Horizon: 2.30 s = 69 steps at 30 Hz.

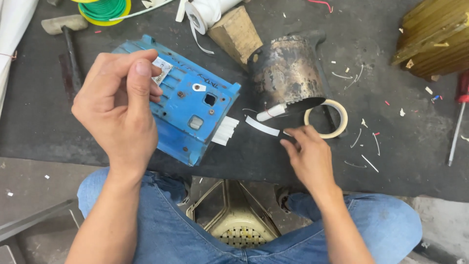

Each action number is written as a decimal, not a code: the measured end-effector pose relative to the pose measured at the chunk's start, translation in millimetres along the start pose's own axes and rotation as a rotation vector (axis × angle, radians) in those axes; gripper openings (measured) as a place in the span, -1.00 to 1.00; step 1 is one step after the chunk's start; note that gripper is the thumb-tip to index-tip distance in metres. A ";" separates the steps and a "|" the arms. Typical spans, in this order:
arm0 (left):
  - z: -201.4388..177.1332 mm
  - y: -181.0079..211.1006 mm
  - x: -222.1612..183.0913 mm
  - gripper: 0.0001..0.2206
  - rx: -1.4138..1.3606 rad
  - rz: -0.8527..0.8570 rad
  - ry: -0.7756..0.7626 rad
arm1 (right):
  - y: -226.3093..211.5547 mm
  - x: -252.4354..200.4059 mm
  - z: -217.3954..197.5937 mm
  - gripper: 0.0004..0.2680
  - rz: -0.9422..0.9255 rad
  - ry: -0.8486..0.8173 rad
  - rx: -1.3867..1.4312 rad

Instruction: A person is manually inserting white insulation strips into the slots of a blue electric motor housing on a workbench.

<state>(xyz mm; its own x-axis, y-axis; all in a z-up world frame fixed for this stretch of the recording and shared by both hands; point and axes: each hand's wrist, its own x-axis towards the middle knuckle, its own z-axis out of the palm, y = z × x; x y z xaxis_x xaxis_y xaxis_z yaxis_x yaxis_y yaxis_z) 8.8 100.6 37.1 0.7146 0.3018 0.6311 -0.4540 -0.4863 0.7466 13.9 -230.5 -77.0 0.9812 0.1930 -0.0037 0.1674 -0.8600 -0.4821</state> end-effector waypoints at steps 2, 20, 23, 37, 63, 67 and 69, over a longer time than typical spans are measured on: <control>3.7 4.3 -2.7 -0.79 0.043 0.054 -0.013 | 13.0 7.6 10.8 -0.73 -0.062 -0.029 -0.032; 91.8 13.0 -91.3 -0.76 -0.151 0.145 -0.741 | -32.1 38.0 -125.9 -0.88 -0.542 -0.430 0.372; 101.5 13.1 -96.3 -0.90 -0.343 -0.381 -0.750 | -24.8 38.8 -84.4 -0.93 -0.272 -0.306 0.678; 100.2 14.8 -86.7 -0.76 -0.433 -0.664 -0.623 | -39.9 15.3 -75.9 -0.87 -0.278 -0.046 0.605; 90.1 22.1 -79.1 -0.84 -0.215 -0.177 -0.471 | -26.7 6.9 -52.6 -0.77 -0.711 0.188 0.165; 84.7 24.0 -83.3 -0.69 -0.138 -0.018 -0.504 | -20.1 4.5 -51.8 -0.77 -0.675 0.145 0.137; 84.0 23.4 -80.5 -0.80 -0.184 0.094 -0.579 | -18.8 3.3 -52.0 -0.79 -0.663 0.092 0.194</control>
<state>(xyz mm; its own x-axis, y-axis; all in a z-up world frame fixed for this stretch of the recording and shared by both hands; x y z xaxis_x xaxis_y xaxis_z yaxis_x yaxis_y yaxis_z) -14.6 -4.0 -13.9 0.8167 -0.2554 0.5175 -0.5766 -0.3245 0.7498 19.0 -238.3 -22.4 0.6837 0.6001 0.4152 0.7220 -0.4733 -0.5047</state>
